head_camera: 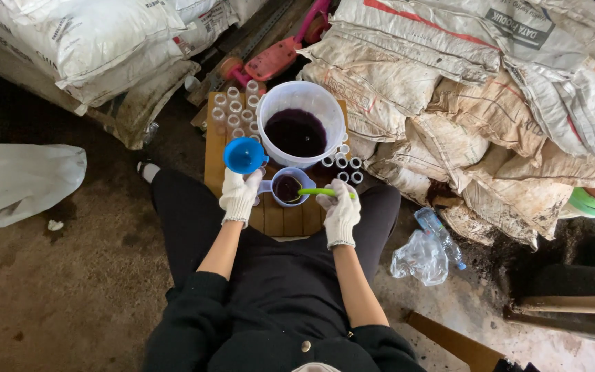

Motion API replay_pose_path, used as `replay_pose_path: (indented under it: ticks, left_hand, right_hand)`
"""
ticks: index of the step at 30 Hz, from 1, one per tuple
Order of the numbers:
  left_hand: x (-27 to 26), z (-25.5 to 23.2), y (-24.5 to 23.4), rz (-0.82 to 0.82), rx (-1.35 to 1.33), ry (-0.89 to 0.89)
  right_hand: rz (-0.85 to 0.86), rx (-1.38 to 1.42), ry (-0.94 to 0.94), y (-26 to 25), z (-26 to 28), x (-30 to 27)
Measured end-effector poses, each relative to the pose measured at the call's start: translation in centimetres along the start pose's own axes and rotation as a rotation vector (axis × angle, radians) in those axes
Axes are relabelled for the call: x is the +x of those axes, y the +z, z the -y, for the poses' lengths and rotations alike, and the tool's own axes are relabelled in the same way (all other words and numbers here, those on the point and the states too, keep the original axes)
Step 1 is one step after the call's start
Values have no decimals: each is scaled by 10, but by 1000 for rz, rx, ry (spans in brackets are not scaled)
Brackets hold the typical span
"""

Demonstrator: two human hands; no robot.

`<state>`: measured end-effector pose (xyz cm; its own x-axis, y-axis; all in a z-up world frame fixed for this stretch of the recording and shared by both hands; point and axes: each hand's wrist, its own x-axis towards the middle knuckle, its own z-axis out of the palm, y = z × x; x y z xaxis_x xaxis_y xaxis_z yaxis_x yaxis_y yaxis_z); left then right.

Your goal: Filling small plastic vials with liquid from a bucket using a ladle and funnel

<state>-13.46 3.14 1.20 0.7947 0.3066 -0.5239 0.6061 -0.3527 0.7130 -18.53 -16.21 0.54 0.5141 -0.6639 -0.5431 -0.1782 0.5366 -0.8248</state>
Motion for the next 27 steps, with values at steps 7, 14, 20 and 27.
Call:
replay_pose_path:
  ticks: [7,14,20,27]
  left_hand:
    - [-33,-39,-3,-19,59,3]
    - [-61,-46,-19,40,164,135]
    - [-35,-16,-9,152,133,348]
    - [-24,-18,7,210,273,310]
  right_hand:
    - [26,47,-106,1,32,-33]
    - [85,-27,-202,4,45,-47]
    - [96,-175,-214,5,57,-66]
    - [166,-450,-218,-4,29,-42]
